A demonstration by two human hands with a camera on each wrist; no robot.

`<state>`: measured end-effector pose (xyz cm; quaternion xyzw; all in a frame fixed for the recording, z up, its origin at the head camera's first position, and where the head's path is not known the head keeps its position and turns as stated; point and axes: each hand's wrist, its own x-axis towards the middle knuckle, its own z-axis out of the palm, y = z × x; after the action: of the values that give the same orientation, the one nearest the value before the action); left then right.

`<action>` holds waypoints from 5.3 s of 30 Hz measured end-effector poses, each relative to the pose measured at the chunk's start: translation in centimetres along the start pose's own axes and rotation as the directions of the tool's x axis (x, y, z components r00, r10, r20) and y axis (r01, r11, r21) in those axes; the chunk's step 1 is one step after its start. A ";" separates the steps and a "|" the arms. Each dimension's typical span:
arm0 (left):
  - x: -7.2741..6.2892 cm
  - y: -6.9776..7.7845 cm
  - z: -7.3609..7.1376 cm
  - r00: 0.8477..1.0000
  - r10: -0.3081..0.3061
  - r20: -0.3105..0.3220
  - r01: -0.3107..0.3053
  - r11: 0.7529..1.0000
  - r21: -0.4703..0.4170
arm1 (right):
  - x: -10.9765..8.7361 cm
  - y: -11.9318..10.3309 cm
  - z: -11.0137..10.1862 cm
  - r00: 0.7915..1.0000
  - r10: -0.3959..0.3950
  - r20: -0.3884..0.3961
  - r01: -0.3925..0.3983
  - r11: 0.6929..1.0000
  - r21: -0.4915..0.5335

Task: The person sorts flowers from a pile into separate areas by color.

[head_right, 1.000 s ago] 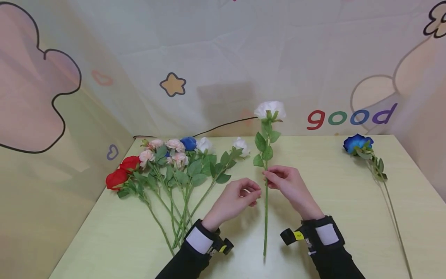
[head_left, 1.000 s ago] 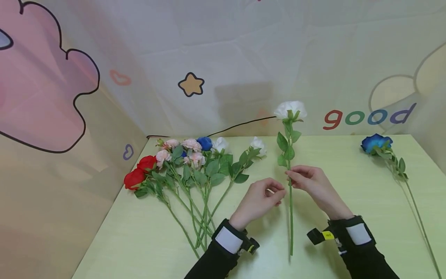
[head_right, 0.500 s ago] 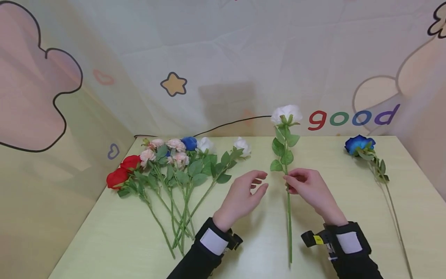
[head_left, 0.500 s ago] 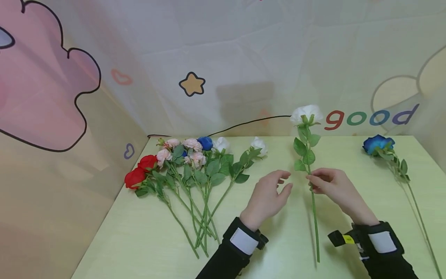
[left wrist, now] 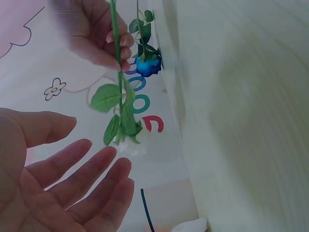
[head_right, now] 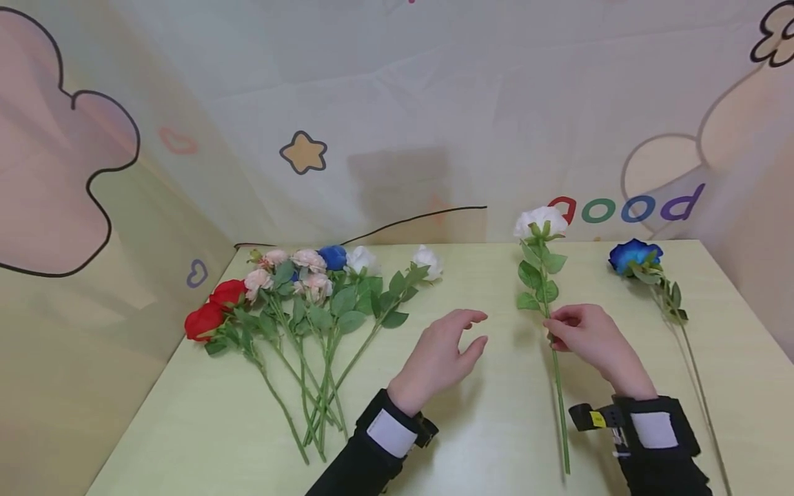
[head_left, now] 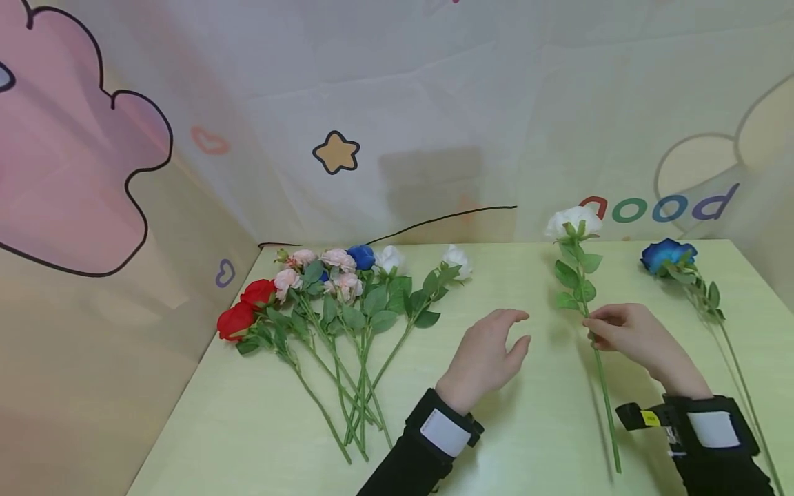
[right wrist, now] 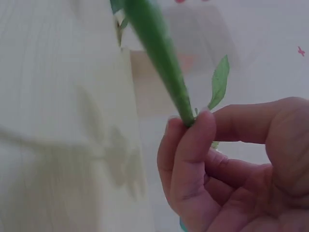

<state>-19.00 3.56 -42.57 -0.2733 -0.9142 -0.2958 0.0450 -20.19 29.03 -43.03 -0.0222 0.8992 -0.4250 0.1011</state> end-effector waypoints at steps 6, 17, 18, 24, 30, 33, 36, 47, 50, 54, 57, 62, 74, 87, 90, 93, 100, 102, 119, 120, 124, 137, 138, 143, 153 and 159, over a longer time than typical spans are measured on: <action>-0.1 -0.3 0.0 1.000 0.004 0.020 -0.005 0.999 0.044 | 0.2 1.2 -0.8 0.998 0.057 0.034 -0.054 0.996 -0.069; -0.2 0.1 1.4 0.994 0.082 0.067 -0.094 0.975 0.201 | 0.9 2.5 -0.9 0.991 0.124 0.045 -0.114 0.977 -0.178; -0.2 0.1 1.4 0.994 0.087 0.069 -0.100 0.973 0.207 | 1.0 2.6 -0.9 0.991 0.127 0.051 -0.116 0.976 -0.184; -0.3 0.3 1.3 0.992 0.092 0.082 -0.108 0.970 0.218 | 1.0 2.9 -0.8 0.988 0.141 0.069 -0.124 0.970 -0.208; -0.3 0.3 1.1 0.992 0.097 0.078 -0.112 0.971 0.212 | 0.5 2.7 -1.3 0.989 0.137 0.051 -0.119 0.959 -0.257; -0.4 0.4 1.0 0.993 0.098 0.069 -0.111 0.970 0.216 | 0.2 2.4 -1.5 0.990 0.139 0.038 -0.124 0.957 -0.263; -0.4 0.4 0.9 0.993 0.098 0.061 -0.110 0.968 0.227 | 0.2 2.3 -1.5 0.990 0.134 0.039 -0.120 0.959 -0.256; -0.6 0.7 0.6 0.995 0.093 0.041 -0.100 0.965 0.243 | 0.6 1.9 -0.4 0.989 0.139 0.049 -0.122 0.959 -0.256; -0.6 0.7 0.6 0.995 0.091 0.040 -0.098 0.964 0.246 | 0.6 1.8 -0.3 0.989 0.142 0.045 -0.125 0.957 -0.261; -0.6 0.7 0.6 0.995 0.090 0.044 -0.098 0.964 0.247 | 0.6 1.8 -0.2 0.986 0.154 0.058 -0.135 0.957 -0.255; -0.6 0.7 0.6 0.995 0.092 0.044 -0.100 0.964 0.246 | 0.6 1.8 -0.2 0.985 0.158 0.065 -0.137 0.958 -0.251; -0.7 0.6 0.5 0.995 0.082 0.049 -0.092 0.965 0.245 | 0.5 1.8 -0.4 0.986 0.154 0.059 -0.134 0.956 -0.261; -0.8 -0.3 -0.3 0.999 0.029 0.023 -0.034 0.970 0.242 | 0.2 -0.7 1.3 0.970 -0.148 -0.193 0.103 0.969 -0.226; -3.1 -1.8 -2.4 0.995 -0.056 -0.081 0.073 0.974 0.216 | 0.5 -4.9 5.4 0.959 -0.129 -0.252 0.197 0.944 0.265; -3.7 -2.4 -2.6 0.991 -0.090 -0.102 0.111 0.969 0.221 | 0.7 -5.9 6.6 0.974 -0.102 -0.200 0.177 0.897 0.404; -4.5 -3.2 -2.9 0.983 -0.123 -0.136 0.151 0.964 0.219 | 0.7 -7.0 7.6 0.986 -0.082 -0.146 0.147 0.840 0.523; -6.7 -5.5 -4.2 0.960 -0.209 -0.187 0.254 0.930 0.264 | 1.0 -9.5 10.2 0.996 -0.084 -0.044 0.091 0.715 0.693; -7.4 -6.2 -4.5 0.955 -0.228 -0.188 0.275 0.920 0.278 | 1.1 -10.1 11.2 0.996 -0.093 -0.014 0.075 0.698 0.712; -11.9 -8.8 -6.4 0.927 -0.333 -0.171 0.375 0.826 0.422 | 1.9 -11.2 16.0 0.978 -0.137 0.156 -0.022 0.678 0.735; -12.0 -8.8 -6.4 0.927 -0.336 -0.169 0.376 0.823 0.426 | 1.9 -11.1 16.1 0.977 -0.138 0.161 -0.025 0.679 0.734; -12.3 -9.3 -6.4 0.928 -0.337 -0.156 0.371 0.810 0.455 | 2.1 -10.9 16.5 0.974 -0.135 0.180 -0.038 0.690 0.723; -12.8 -10.7 -6.0 0.942 -0.263 -0.208 0.335 0.760 0.557 | 2.5 -10.6 17.1 0.973 -0.108 0.205 -0.074 0.696 0.714; -12.8 -10.8 -5.9 0.944 -0.249 -0.216 0.329 0.758 0.563 | 2.5 -10.6 17.0 0.973 -0.108 0.205 -0.074 0.695 0.715; -12.8 -11.1 -6.0 0.951 -0.216 -0.221 0.305 0.767 0.565 | 2.3 -10.6 16.9 0.973 -0.114 0.201 -0.065 0.699 0.712; -13.0 -11.0 -6.2 0.961 -0.230 -0.153 0.275 0.844 0.460 | 3.1 -10.8 18.4 0.959 -0.134 0.250 -0.040 0.808 0.588; -13.2 -10.8 -6.7 0.974 -0.219 -0.049 0.221 0.892 0.394 | 3.2 -10.8 19.4 0.956 -0.184 0.227 0.070 0.899 0.432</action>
<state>-14.08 -13.77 -45.83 -0.1529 -0.9801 -0.1077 0.0671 -19.96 6.98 -47.20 -0.1150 0.7620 -0.6072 0.1935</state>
